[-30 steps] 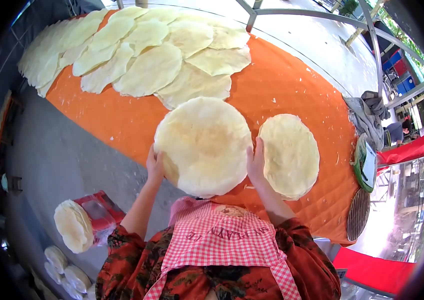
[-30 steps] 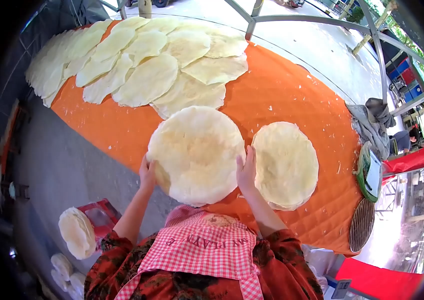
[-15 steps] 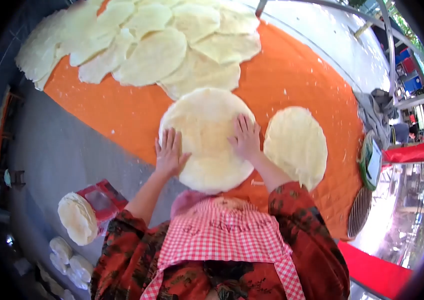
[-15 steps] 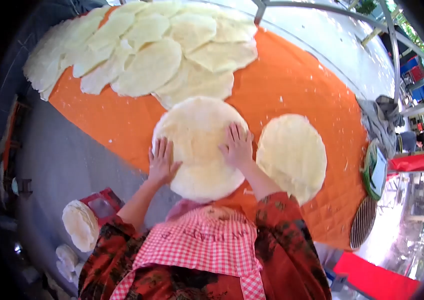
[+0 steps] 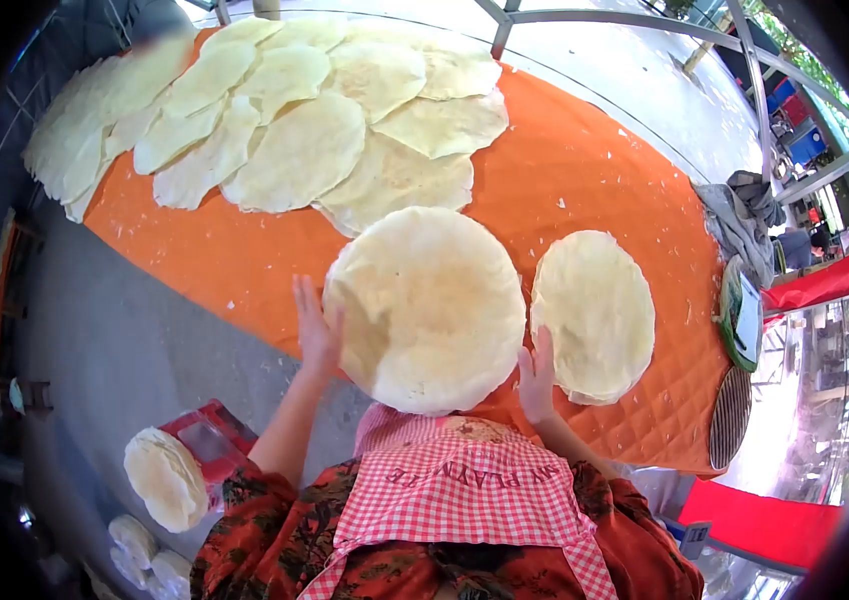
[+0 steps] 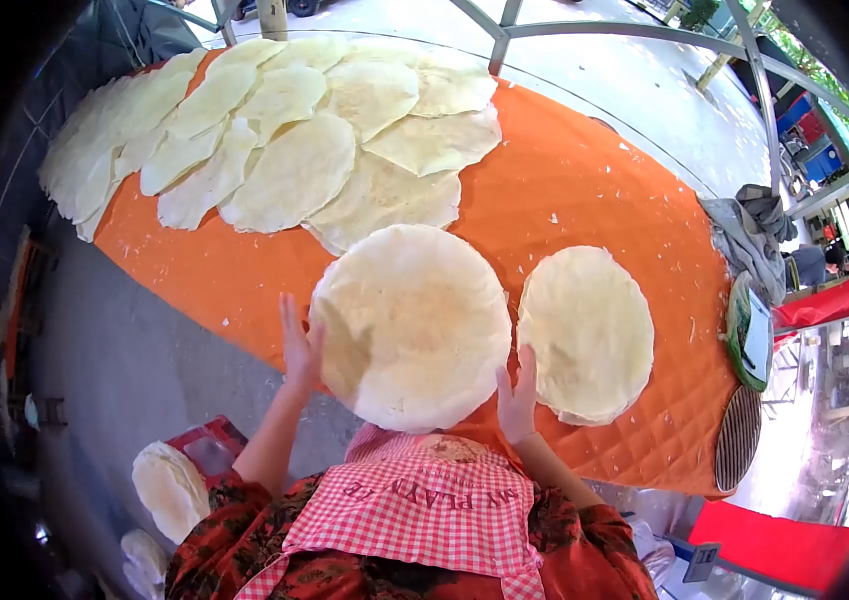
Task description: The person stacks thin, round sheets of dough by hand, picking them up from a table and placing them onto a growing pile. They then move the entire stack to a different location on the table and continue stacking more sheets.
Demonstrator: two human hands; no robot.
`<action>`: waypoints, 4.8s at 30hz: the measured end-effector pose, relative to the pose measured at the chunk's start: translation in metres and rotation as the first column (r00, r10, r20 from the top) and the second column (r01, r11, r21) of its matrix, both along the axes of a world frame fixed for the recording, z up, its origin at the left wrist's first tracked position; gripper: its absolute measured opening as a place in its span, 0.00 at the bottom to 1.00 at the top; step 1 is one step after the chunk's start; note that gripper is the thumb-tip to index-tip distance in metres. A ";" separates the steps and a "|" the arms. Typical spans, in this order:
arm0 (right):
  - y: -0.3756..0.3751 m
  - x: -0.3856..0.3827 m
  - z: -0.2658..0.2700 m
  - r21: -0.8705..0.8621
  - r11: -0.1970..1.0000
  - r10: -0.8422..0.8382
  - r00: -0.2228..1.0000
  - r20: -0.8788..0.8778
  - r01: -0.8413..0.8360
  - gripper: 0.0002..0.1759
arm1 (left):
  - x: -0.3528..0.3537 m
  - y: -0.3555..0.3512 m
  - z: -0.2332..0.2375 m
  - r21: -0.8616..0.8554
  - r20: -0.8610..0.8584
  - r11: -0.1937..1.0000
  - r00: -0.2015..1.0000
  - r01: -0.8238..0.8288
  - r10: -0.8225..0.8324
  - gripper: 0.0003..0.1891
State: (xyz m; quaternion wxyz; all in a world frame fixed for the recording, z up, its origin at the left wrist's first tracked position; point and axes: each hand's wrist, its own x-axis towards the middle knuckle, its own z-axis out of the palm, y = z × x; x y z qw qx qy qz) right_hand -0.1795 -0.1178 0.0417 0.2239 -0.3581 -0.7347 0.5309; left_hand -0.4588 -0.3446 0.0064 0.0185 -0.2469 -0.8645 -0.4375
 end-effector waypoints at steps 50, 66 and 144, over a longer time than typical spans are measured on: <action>0.178 0.176 -0.022 0.513 0.734 0.206 0.865 0.457 -0.446 0.18 | 0.316 0.209 0.025 0.507 0.833 0.861 -0.243 -0.019 -0.496 0.20; 0.219 0.272 -0.063 0.632 0.758 0.210 0.978 -0.003 -0.161 0.29 | 0.369 0.332 0.011 0.588 0.809 0.808 -0.003 -0.048 -0.588 0.25; 0.227 0.471 -0.054 0.652 0.742 -0.567 0.661 0.492 0.152 0.27 | 0.339 0.344 -0.023 0.293 0.956 0.954 0.017 -0.062 -0.292 0.25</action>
